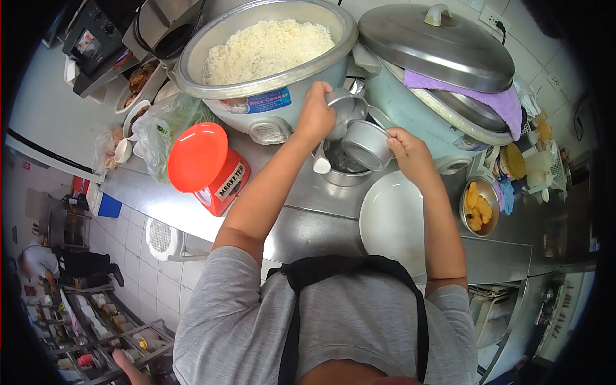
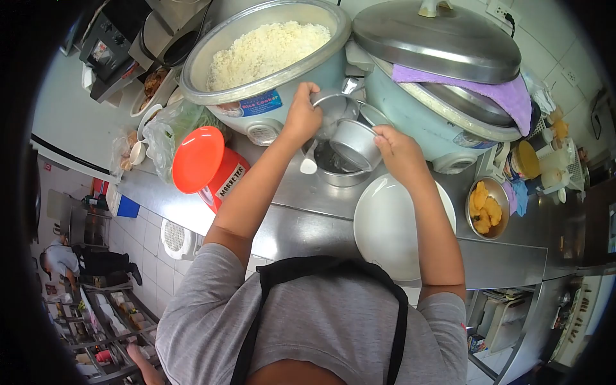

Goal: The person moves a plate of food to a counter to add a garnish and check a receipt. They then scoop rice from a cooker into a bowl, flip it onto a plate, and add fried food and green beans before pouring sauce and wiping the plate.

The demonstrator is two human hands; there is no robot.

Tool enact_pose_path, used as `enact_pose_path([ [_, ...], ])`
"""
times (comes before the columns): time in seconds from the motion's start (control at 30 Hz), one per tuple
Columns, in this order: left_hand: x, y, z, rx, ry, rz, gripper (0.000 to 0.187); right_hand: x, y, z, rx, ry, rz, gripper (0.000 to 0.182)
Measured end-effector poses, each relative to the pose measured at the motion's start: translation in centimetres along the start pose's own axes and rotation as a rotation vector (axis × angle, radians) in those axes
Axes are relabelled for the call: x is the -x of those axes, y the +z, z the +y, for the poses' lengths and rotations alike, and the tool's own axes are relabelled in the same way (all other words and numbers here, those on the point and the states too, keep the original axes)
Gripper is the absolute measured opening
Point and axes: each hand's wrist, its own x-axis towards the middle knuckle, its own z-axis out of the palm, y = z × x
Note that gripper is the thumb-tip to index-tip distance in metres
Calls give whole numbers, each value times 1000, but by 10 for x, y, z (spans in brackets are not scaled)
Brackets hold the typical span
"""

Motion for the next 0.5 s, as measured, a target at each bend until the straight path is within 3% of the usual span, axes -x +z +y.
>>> enact_pose_path([
  [0.07,3,-3,9,-45,144,5,41,-1,7,-9,127,-31,-32,16],
  [0.17,2,-13,23,-71,318,53,45,-8,28,-5,430,-292,-76,15],
  [0.3,-3,-22,26,-146,482,142,46,-16,51,-5,708,-175,-349,13],
  [0.43,-2,-23,18,-222,626,103,42,-21,64,-37,671,-112,-205,22],
  [0.5,4,-22,20,-272,690,68,39,-20,68,-61,710,20,-455,27],
])
